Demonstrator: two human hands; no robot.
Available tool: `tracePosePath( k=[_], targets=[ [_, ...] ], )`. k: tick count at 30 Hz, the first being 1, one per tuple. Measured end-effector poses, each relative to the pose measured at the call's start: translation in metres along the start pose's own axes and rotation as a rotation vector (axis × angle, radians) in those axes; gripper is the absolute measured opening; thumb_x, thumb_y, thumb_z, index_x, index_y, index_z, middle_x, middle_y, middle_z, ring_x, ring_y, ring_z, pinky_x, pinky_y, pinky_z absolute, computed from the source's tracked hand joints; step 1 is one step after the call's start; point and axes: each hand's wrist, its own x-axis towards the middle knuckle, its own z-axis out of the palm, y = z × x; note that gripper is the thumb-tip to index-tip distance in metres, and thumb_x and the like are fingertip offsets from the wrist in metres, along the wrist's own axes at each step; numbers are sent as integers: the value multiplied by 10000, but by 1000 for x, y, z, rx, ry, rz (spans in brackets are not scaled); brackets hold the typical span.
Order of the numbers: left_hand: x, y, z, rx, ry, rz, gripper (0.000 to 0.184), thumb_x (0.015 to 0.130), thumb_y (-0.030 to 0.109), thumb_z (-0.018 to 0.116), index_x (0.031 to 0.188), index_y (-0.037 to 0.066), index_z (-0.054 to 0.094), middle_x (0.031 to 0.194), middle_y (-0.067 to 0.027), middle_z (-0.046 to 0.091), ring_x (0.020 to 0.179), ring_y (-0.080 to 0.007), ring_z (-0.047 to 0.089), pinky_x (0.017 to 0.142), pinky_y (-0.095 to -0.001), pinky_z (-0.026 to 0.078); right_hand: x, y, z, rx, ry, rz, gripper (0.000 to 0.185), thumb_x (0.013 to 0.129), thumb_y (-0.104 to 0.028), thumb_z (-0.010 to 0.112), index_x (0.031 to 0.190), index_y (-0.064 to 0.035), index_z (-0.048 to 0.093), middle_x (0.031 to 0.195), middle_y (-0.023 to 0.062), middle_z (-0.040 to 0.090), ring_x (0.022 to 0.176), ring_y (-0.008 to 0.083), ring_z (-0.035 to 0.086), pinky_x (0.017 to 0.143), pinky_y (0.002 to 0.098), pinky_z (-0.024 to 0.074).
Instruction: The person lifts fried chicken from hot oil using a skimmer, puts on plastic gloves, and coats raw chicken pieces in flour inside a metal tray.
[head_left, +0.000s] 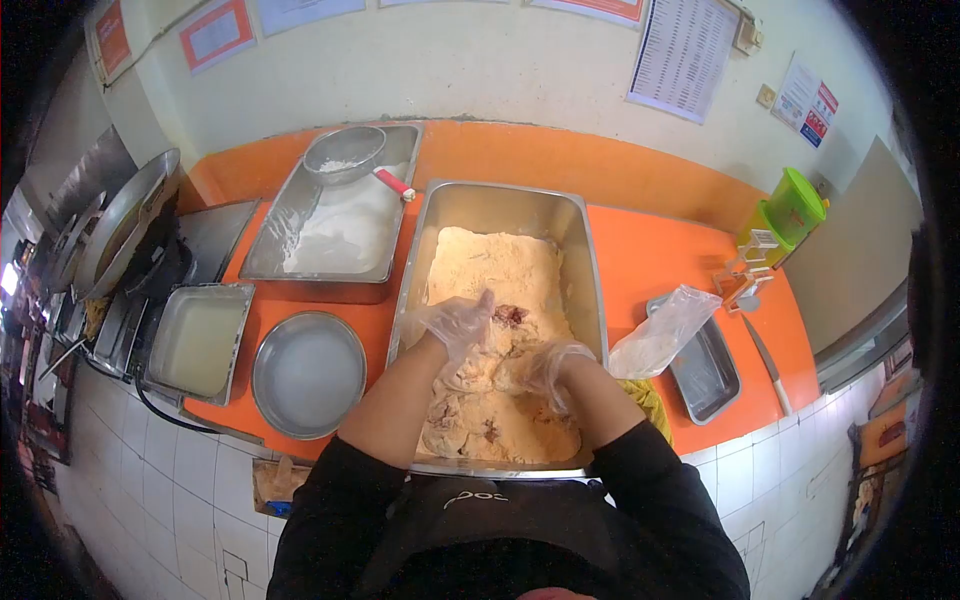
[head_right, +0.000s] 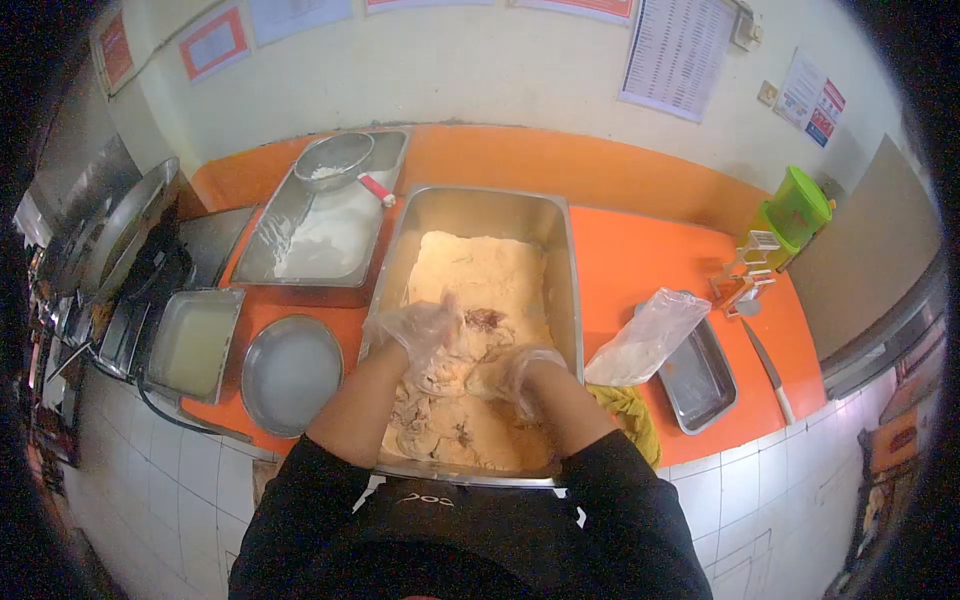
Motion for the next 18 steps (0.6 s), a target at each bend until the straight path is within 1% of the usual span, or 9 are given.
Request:
tracePosePath(
  k=[2,3,4,7,9,11,13,15,18],
  targets=[
    [39,-33,12,409,67,135,774,811,654,285,935,-37,609,989,-255,584,905,-394,566,805,-413,430,-8,-28,-27,27,-87,30,494,756,-402,595,1097,-50,534,996,149,607,854,303,596,733,371,479],
    [39,-30,14,614,101,206,796,809,663,269,949,-45,603,1005,-262,576,924,-404,556,818,-418,422,-11,-38,-38,39,-128,45,507,754,-403,596,1110,-49,525,1003,152,604,867,302,594,738,373,478],
    [37,-29,14,633,113,200,782,808,657,289,955,-42,605,1000,-259,579,933,-398,556,822,-419,418,-12,-42,-43,49,-169,60,520,752,-404,597,1122,-47,516,1011,155,601,880,301,592,743,376,476],
    [20,-17,10,660,111,150,738,812,634,335,965,-34,609,987,-249,589,956,-378,555,837,-416,408,-3,-30,-18,167,-7,-52,587,725,-407,626,1154,-32,486,1021,159,593,901,293,586,760,362,469],
    [16,-6,-2,657,52,85,705,823,609,347,962,-30,613,984,-241,593,967,-363,555,848,-408,404,52,2,62,1078,-120,75,562,703,-345,667,1135,-26,498,1000,142,596,907,278,582,787,349,458],
    [11,-5,-7,625,70,103,701,802,614,379,952,-29,616,963,-263,590,937,-376,562,813,-399,421,62,4,72,1189,9,-32,518,699,-270,688,1117,-22,509,986,117,599,908,257,576,807,334,449],
    [6,-1,-9,516,40,74,646,800,576,423,962,-21,610,946,-266,590,915,-370,569,785,-389,433,23,-21,19,466,349,-337,454,710,-182,690,1100,-23,519,979,83,602,906,230,568,819,314,443],
    [2,4,-9,322,-31,2,543,817,495,479,992,-6,596,934,-249,593,902,-346,575,767,-376,439,7,-23,-14,632,322,-238,426,710,-181,664,1089,-32,537,1004,109,605,913,208,570,803,310,440],
    [16,-23,0,678,-60,412,389,825,330,543,1064,23,541,952,-190,578,861,-285,563,726,-351,443,7,-17,-15,938,310,-128,410,714,-143,648,1093,-29,543,1013,106,611,906,169,569,790,295,438]
  ],
)
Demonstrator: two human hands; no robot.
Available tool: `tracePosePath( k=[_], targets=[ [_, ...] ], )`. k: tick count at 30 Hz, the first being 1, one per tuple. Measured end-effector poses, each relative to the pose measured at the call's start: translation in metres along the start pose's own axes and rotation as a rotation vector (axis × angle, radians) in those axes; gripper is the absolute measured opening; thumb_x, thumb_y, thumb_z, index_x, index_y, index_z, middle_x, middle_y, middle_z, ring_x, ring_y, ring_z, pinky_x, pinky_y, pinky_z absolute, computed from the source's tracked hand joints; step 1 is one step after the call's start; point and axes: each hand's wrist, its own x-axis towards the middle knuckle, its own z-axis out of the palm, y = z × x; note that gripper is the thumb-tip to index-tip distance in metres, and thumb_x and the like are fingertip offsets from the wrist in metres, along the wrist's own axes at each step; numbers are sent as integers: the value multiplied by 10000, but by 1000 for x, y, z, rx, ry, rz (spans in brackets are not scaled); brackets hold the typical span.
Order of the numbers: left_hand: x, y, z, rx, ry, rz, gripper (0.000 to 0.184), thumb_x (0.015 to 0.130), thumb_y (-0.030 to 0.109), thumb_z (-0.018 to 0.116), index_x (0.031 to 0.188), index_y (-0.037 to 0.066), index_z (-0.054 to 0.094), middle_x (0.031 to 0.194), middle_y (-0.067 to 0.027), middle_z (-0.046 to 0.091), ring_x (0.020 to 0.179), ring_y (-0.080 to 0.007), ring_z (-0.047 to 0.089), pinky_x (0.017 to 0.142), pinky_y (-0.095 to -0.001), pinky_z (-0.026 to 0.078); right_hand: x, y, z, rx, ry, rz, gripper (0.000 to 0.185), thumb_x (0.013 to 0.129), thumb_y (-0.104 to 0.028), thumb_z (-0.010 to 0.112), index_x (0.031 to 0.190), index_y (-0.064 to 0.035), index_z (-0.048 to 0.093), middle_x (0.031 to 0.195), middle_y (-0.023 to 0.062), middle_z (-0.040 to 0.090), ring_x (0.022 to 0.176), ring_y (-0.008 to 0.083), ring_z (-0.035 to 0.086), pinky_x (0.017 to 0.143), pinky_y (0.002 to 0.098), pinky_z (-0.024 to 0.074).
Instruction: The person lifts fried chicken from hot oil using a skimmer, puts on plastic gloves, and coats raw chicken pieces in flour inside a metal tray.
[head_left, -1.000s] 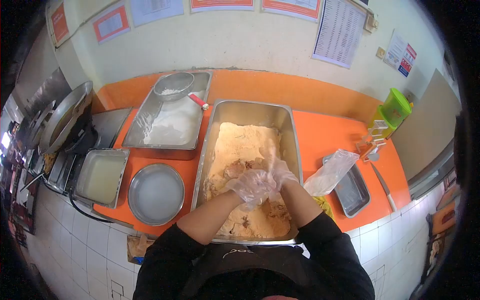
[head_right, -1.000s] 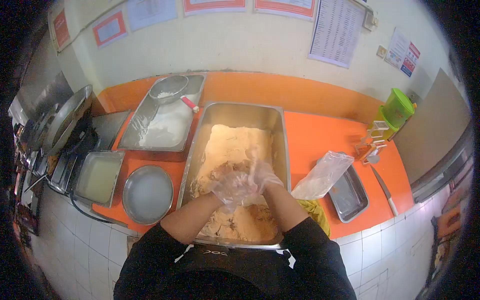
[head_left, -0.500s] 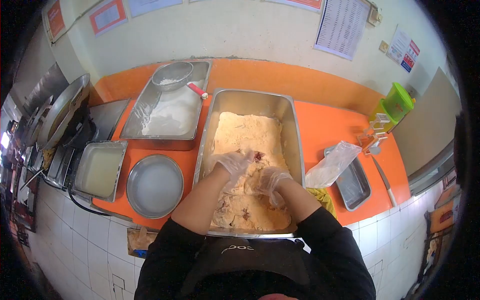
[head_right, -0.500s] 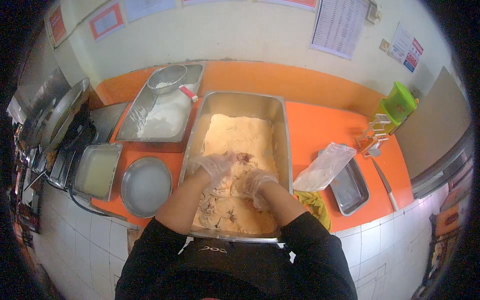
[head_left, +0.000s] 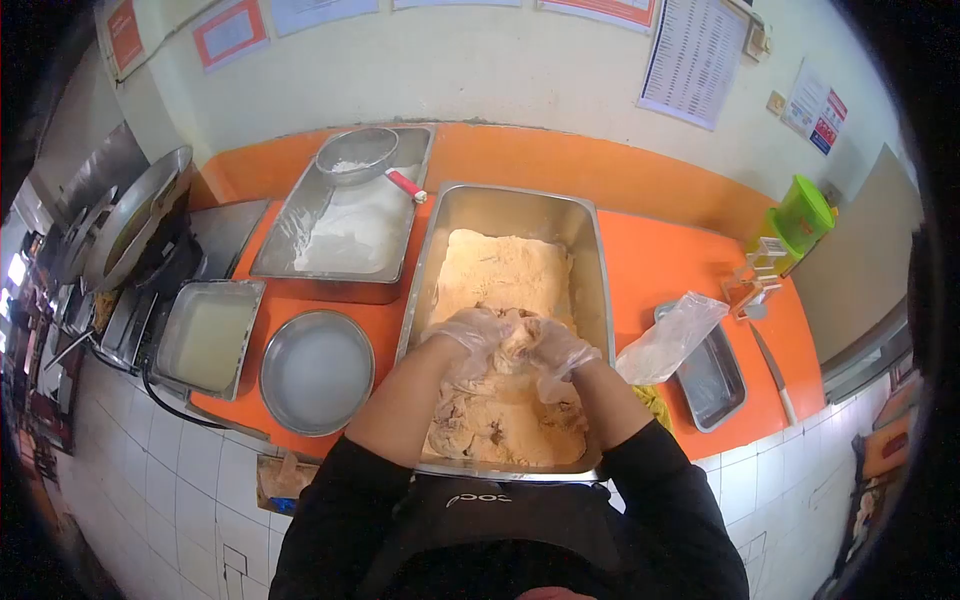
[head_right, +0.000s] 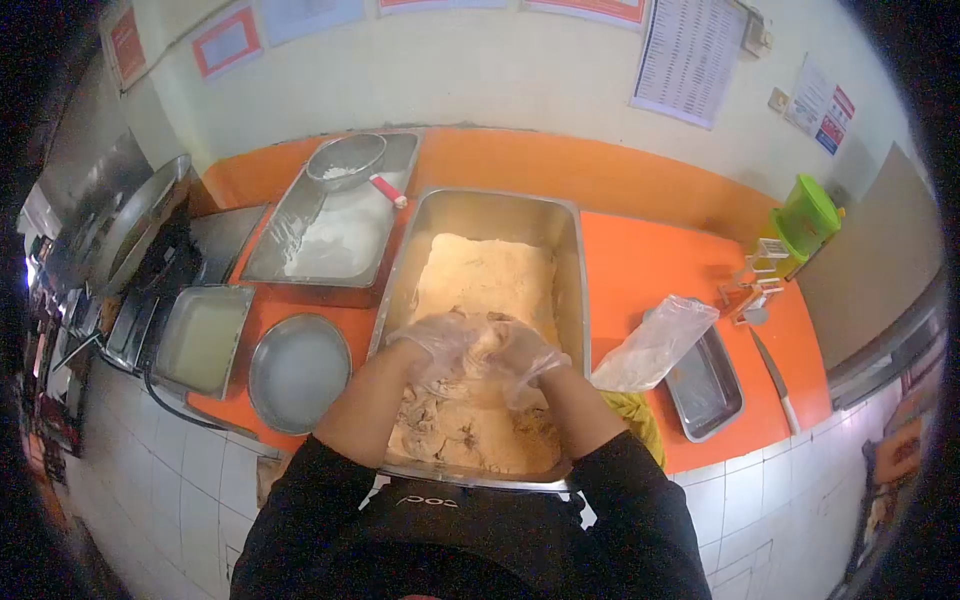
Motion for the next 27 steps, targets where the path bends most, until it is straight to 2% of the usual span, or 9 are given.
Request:
tracePosePath(
  k=[3,5,9,13,15,19,22,24,27],
  targets=[
    [-6,8,-2,157,-62,247,342,819,190,575,1119,49,489,1015,-123,555,852,-231,534,714,-331,443,-2,-10,-4,167,31,79,403,722,-80,635,1107,-15,536,1008,77,612,897,141,562,790,279,438],
    [9,-27,25,-127,-58,284,353,817,198,580,1132,65,493,1038,-85,551,852,-206,525,712,-312,440,2,-2,-5,202,-1,85,393,728,-49,627,1108,-6,534,1002,60,611,889,132,558,784,271,439],
    [2,-7,23,-952,-80,-165,316,817,231,571,1064,35,552,938,-87,585,795,-225,561,703,-344,457,14,30,0,502,-85,65,319,761,-18,611,1073,-31,546,965,16,596,849,111,541,743,261,443],
    [1,4,28,-1143,-39,-187,289,823,246,584,1028,42,576,913,-73,581,725,-181,529,616,-351,453,-6,-16,-9,562,-4,304,296,774,3,577,1065,-45,550,941,16,592,836,106,540,705,262,447],
    [-6,13,10,-971,-136,-261,317,828,299,581,1005,35,588,899,-95,588,721,-183,526,603,-367,449,-9,-23,-13,447,-24,302,311,773,-55,584,1080,-28,540,950,62,602,843,143,557,711,289,450],
    [12,5,25,-85,-90,-257,425,777,401,613,944,10,611,917,-155,610,811,-231,575,672,-397,458,-26,-74,-21,-2,25,382,391,751,-170,594,1102,-12,523,972,172,608,873,259,586,741,355,451],
    [17,3,39,-45,-7,-357,484,747,442,619,961,8,613,974,-194,605,911,-283,587,746,-406,457,-12,-34,-6,-118,149,252,450,727,-236,605,1118,-30,521,989,226,591,922,343,571,772,390,448],
    [21,-5,48,43,-12,-321,493,754,428,600,1026,17,590,1042,-205,582,975,-308,567,799,-401,446,-14,-34,3,-5,179,186,457,725,-183,635,1129,-10,509,1004,160,608,892,255,580,779,330,453],
    [12,15,41,-16,48,-409,484,805,376,528,1153,40,525,1139,-208,528,1075,-330,511,902,-388,405,-4,-15,10,-315,145,222,418,735,-206,606,1106,-29,526,1016,190,594,936,306,566,803,350,453]
  ],
)
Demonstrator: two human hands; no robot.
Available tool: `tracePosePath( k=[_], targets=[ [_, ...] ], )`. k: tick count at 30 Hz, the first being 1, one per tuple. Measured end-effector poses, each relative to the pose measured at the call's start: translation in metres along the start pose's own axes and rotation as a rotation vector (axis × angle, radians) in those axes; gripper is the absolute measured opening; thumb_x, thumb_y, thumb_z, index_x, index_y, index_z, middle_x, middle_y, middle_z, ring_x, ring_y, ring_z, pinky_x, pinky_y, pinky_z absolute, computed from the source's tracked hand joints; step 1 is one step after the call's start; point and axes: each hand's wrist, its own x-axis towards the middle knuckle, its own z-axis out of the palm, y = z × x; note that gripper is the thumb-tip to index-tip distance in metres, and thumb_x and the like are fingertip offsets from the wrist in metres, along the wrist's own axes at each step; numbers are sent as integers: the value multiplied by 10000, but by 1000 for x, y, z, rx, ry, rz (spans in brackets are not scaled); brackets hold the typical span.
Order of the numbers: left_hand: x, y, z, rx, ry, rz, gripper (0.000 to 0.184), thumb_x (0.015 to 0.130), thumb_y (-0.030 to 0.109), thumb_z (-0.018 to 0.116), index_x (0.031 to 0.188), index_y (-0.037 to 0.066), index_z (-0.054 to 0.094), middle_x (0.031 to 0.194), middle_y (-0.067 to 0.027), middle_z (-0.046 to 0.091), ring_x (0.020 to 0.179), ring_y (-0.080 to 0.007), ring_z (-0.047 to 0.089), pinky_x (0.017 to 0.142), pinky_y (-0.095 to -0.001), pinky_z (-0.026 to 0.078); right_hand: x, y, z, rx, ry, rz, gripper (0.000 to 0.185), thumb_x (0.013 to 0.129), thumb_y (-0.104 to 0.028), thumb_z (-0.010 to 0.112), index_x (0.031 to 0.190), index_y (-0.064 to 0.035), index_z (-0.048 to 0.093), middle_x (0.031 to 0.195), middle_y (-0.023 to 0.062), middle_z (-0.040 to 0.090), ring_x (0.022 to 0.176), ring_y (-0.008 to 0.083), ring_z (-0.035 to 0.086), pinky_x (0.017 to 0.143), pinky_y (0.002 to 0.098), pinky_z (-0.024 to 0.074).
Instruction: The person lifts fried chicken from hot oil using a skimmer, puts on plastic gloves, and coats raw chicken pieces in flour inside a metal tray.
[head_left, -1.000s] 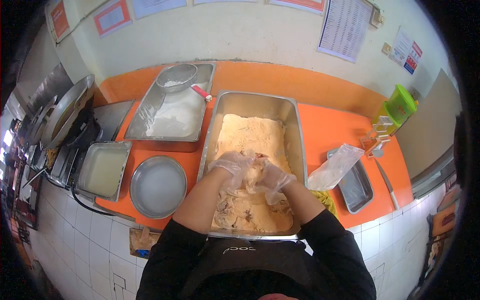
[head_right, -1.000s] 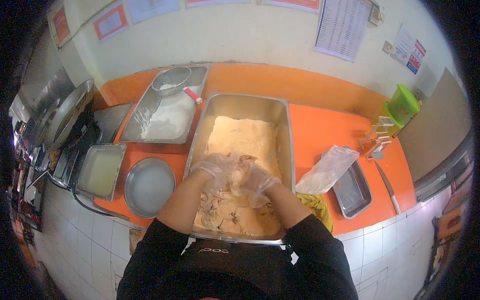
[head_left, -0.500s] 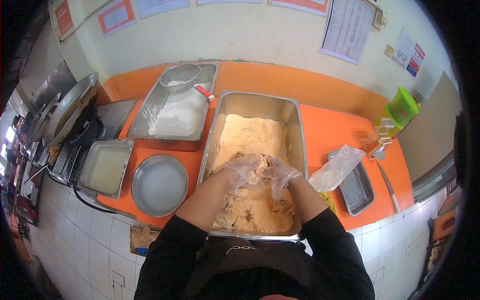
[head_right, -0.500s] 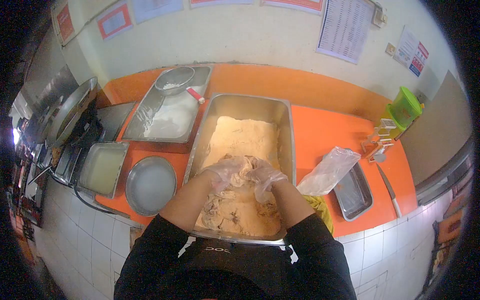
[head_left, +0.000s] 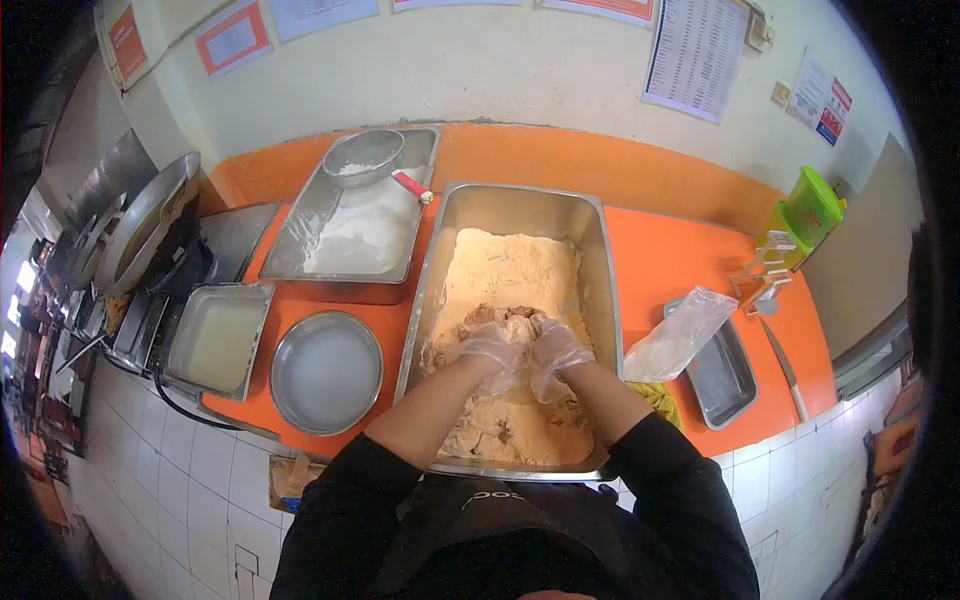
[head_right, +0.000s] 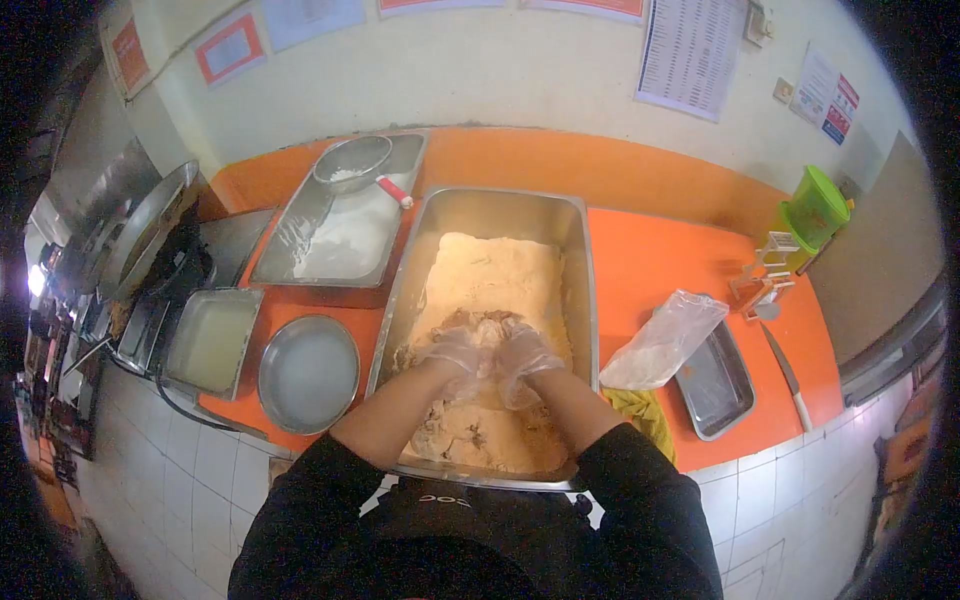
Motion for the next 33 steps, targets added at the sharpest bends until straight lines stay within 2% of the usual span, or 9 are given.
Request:
tracePosePath(
  k=[4,9,12,15,18,21,27,30,33],
  targets=[
    [0,5,-2,-40,8,11,469,787,334,544,1113,-3,536,1109,-231,541,1053,-333,525,878,-392,418,6,9,18,-210,110,77,359,747,-220,573,1062,-50,544,1005,210,585,948,360,557,810,389,451],
    [-4,13,-5,-117,-22,-136,344,768,180,526,1052,-10,564,1084,-231,554,1028,-340,542,855,-389,433,-4,-12,22,-198,239,-115,359,764,-223,546,1060,-22,528,1043,197,561,940,364,545,814,401,444],
    [16,-6,14,-179,139,32,365,742,193,571,1049,-2,569,1080,-224,559,1018,-328,552,848,-388,437,12,-1,24,-229,302,-152,361,748,-196,559,1064,-25,525,1016,189,577,942,362,548,814,391,444],
    [7,-2,-16,437,-56,496,389,728,222,594,1050,5,567,1075,-225,562,1020,-315,554,849,-384,435,6,4,-1,-59,224,-56,347,748,-162,547,1065,-27,509,1072,207,552,998,353,530,838,384,440],
    [-23,25,-45,135,-181,209,403,705,213,622,1048,8,564,1010,-225,582,987,-319,568,828,-391,448,6,10,-6,157,36,105,359,741,-170,552,1065,-23,502,1088,220,548,1029,351,523,858,383,433],
    [2,11,3,67,56,55,397,691,176,636,1042,7,561,942,-219,598,941,-333,583,792,-401,465,-12,-13,-16,25,-5,74,373,763,-189,534,1093,-16,498,1089,228,549,1018,343,536,869,383,427],
    [-38,37,-1,30,4,-8,336,672,134,654,961,-12,565,910,-224,599,925,-349,584,770,-401,474,-9,-11,1,-320,0,60,364,822,-201,472,1126,-2,497,1084,218,556,999,310,558,863,362,439],
    [-26,26,32,-179,59,-16,589,474,267,798,958,2,594,917,-193,616,870,-293,611,756,-374,487,-12,-15,-3,-374,7,38,310,833,-157,448,1093,0,511,1055,207,571,991,297,566,848,360,449],
    [-20,22,32,-31,120,177,457,566,247,748,934,18,602,904,-177,623,864,-292,610,749,-373,484,-36,-40,-35,-348,19,22,262,838,-136,441,1048,-3,524,1045,196,576,991,281,567,828,360,459]
  ],
)
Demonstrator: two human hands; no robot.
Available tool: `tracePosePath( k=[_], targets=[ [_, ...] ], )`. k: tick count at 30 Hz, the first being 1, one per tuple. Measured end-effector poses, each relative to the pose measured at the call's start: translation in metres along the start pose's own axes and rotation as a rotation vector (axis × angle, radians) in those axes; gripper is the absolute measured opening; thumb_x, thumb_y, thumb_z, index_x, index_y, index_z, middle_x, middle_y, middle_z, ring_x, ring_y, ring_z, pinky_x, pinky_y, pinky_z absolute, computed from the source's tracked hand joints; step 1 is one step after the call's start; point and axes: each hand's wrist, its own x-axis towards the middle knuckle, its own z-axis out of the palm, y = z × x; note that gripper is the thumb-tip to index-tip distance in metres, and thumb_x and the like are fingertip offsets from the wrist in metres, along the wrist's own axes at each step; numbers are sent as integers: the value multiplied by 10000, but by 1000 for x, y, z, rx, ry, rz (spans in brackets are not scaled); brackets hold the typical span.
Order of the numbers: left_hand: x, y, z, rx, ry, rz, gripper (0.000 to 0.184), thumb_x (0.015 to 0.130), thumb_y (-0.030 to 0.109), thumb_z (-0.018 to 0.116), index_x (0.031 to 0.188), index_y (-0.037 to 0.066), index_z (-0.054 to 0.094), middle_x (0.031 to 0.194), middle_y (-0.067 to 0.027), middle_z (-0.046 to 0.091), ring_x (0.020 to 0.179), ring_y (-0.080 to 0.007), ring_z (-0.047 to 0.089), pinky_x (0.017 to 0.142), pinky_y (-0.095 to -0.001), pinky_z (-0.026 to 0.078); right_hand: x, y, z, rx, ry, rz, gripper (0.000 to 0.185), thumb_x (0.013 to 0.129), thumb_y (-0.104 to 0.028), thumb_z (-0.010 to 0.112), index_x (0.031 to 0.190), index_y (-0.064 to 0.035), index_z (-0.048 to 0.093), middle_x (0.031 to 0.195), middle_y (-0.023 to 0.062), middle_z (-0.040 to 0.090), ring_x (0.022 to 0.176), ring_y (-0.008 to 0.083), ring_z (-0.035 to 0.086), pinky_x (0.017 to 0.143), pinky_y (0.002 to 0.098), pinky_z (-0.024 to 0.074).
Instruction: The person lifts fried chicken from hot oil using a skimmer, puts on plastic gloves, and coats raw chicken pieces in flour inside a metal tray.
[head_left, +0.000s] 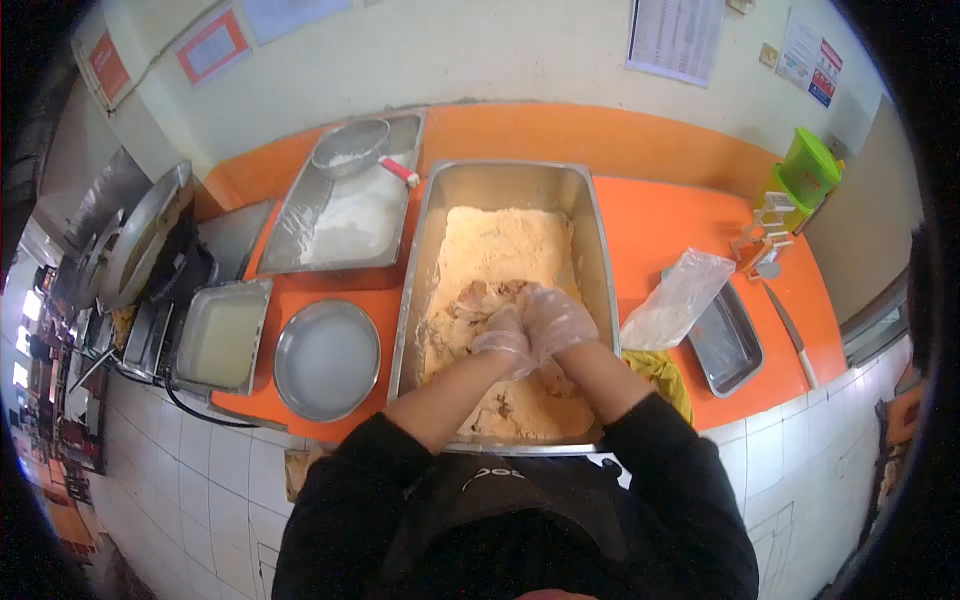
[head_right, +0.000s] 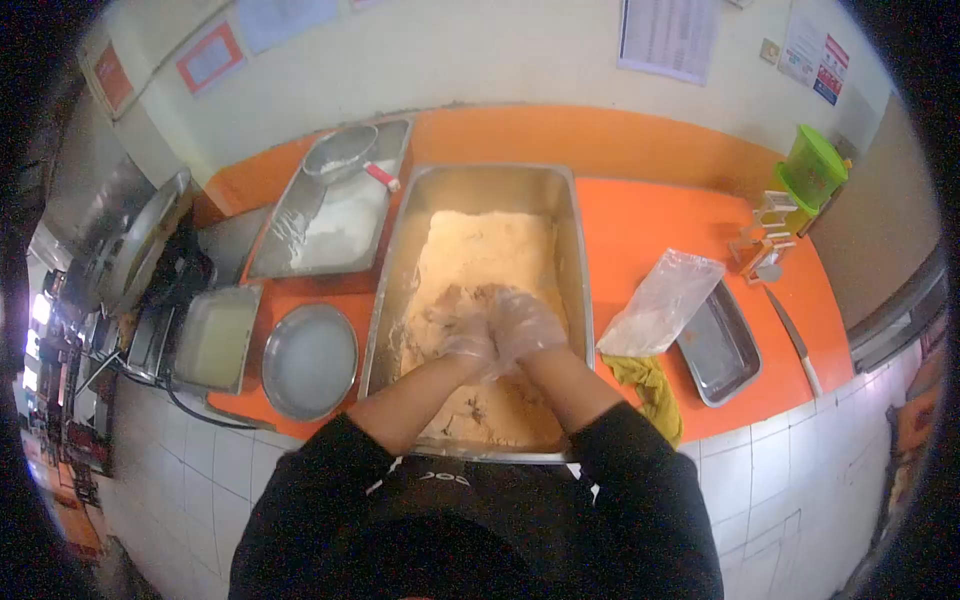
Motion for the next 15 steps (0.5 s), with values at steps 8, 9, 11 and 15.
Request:
tracePosePath(
  k=[8,9,11,15],
  targets=[
    [-2,-18,-76,-170,405,16,431,860,295,481,1227,75,430,1155,-187,500,1045,-269,522,781,-380,453,-29,30,37,-76,174,-263,489,807,-420,529,1041,9,511,949,211,574,899,313,566,793,374,453],
    [-6,-15,-75,-368,504,-2,468,862,326,468,1255,84,389,1201,-194,459,1085,-267,494,804,-384,437,-32,16,23,-39,162,-326,503,788,-436,553,1023,8,520,945,209,570,889,313,561,784,374,452],
    [18,-33,-51,-661,441,-137,646,852,472,435,1354,123,229,1331,-184,337,1171,-300,416,899,-402,377,-32,-6,17,106,143,-434,461,769,-407,585,974,3,545,926,204,569,855,319,558,757,375,453],
    [48,-66,-24,-265,350,-176,769,838,551,422,1405,145,97,1431,-182,160,1253,-312,316,993,-397,298,-31,-19,17,503,139,-507,240,755,-234,581,832,-7,590,834,189,584,771,332,567,695,393,455]
  ],
)
